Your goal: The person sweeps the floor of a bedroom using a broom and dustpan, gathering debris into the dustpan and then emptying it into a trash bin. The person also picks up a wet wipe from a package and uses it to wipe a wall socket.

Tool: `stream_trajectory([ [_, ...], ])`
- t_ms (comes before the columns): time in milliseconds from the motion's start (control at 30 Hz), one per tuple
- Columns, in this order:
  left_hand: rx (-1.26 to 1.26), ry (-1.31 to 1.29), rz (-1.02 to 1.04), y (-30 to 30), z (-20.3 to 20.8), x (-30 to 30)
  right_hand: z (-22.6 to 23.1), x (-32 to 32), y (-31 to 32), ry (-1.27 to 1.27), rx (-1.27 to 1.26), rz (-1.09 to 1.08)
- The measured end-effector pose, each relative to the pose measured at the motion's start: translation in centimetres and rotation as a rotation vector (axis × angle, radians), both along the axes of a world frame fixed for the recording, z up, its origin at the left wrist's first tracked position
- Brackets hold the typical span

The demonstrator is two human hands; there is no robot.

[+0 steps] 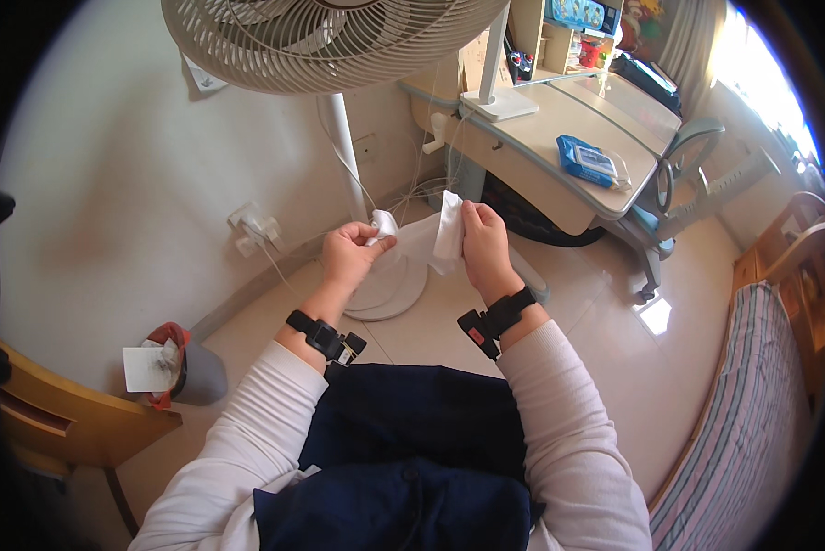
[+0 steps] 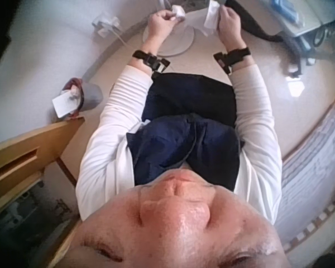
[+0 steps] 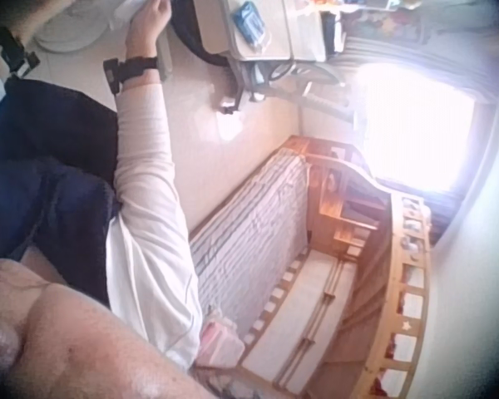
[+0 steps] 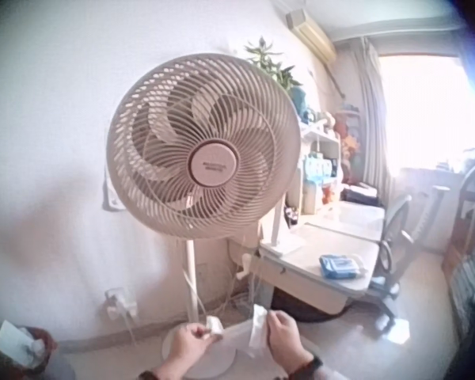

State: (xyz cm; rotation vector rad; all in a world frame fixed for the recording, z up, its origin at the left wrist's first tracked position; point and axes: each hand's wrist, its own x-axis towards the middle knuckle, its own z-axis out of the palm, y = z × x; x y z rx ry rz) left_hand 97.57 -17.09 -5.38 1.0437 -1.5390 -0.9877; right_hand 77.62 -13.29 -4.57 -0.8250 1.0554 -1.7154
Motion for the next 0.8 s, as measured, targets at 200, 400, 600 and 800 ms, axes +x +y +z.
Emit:
stream_trajectory([
  [200, 0.049, -0.03, 0.052, -0.2, 0.1, 0.5, -0.4, -0.2, -0.4, 0.006, 0.032, -0.044],
  [400, 0.037, -0.111, 0.092, -0.7, -0.7, 0.3, -0.5, -0.3, -0.6, -0.049, -0.004, -0.106],
  [600, -0.038, -0.042, -0.043, -0.5, -1.4, -0.2, 0.3, 0.1, 0.0, -0.14, 0.018, -0.004],
  [800, -0.056, 0.119, -0.283, 0.4, -1.0, -1.1, 0.4, 1.9, 0.6, 0.019, 0.015, 0.264],
])
